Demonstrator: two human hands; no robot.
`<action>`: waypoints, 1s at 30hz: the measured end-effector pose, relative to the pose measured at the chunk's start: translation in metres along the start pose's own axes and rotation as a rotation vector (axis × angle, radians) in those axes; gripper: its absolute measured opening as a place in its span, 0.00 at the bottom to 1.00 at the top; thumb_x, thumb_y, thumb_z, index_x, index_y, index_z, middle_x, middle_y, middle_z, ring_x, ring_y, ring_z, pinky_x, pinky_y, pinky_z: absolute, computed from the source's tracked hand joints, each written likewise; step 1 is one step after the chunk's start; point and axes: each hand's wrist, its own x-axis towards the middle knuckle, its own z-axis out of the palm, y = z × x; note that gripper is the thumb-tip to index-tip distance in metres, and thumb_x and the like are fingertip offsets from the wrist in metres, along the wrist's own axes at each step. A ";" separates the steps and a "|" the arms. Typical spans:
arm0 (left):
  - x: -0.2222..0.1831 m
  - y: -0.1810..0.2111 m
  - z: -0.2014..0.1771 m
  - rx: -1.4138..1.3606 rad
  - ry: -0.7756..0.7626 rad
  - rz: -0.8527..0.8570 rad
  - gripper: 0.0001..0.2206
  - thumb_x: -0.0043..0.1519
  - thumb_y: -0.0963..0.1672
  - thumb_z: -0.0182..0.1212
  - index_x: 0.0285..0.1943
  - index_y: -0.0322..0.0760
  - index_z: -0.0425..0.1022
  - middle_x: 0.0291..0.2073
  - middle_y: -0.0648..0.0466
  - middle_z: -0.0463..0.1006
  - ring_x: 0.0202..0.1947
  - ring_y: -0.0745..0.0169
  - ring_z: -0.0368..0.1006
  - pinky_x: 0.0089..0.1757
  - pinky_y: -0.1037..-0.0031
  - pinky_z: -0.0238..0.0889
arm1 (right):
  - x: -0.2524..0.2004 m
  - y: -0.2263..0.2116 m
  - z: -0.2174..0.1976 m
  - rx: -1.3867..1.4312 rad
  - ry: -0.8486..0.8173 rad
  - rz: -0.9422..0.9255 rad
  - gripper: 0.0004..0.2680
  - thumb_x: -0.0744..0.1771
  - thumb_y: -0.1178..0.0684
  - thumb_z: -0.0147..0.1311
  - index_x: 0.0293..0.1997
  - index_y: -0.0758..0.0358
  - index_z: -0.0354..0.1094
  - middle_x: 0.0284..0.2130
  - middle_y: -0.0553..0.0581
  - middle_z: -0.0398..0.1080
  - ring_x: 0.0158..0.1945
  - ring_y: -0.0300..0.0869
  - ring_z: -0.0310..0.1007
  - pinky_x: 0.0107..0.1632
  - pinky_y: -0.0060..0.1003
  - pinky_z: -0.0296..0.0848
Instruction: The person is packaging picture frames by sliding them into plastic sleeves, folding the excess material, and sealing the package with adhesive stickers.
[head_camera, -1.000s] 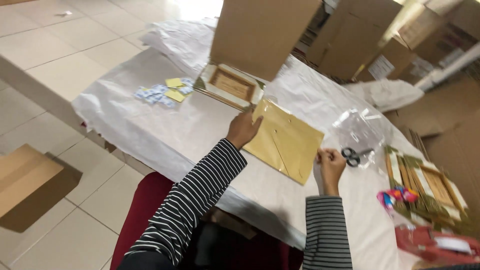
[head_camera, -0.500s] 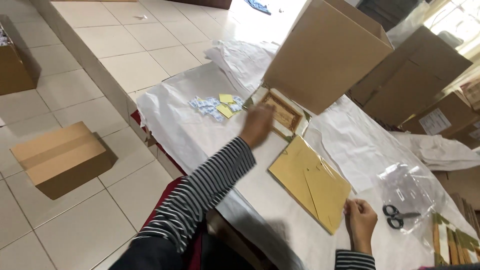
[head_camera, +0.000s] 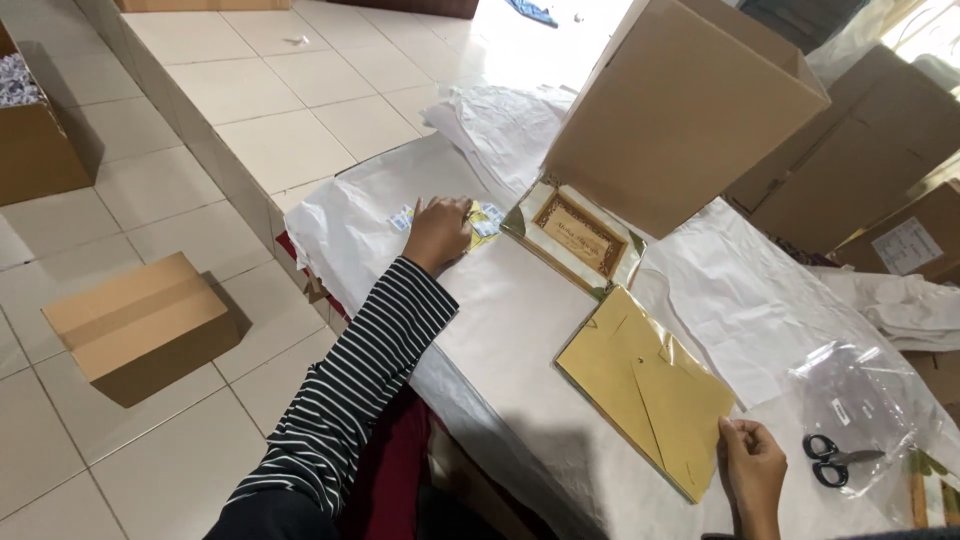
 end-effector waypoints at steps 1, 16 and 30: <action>0.005 -0.005 0.006 0.000 -0.006 -0.003 0.17 0.60 0.42 0.49 0.57 0.38 0.73 0.51 0.44 0.79 0.58 0.43 0.68 0.65 0.38 0.42 | 0.000 -0.001 0.001 -0.003 -0.002 0.005 0.09 0.70 0.52 0.58 0.35 0.65 0.68 0.24 0.54 0.65 0.29 0.38 0.60 0.34 0.33 0.60; -0.028 0.052 0.001 -0.517 0.360 0.339 0.13 0.71 0.47 0.50 0.48 0.33 0.78 0.41 0.47 0.82 0.44 0.49 0.79 0.40 0.63 0.68 | 0.012 0.011 -0.002 -0.031 0.133 -0.055 0.09 0.66 0.48 0.59 0.31 0.61 0.72 0.20 0.49 0.63 0.27 0.35 0.57 0.31 0.36 0.59; -0.117 0.320 0.066 -0.675 -0.503 0.637 0.17 0.62 0.42 0.62 0.60 0.34 0.73 0.40 0.32 0.81 0.47 0.27 0.77 0.48 0.47 0.71 | 0.010 0.011 -0.003 0.667 -0.067 -0.324 0.10 0.69 0.51 0.55 0.53 0.61 0.67 0.32 0.51 0.69 0.27 0.30 0.65 0.30 0.25 0.70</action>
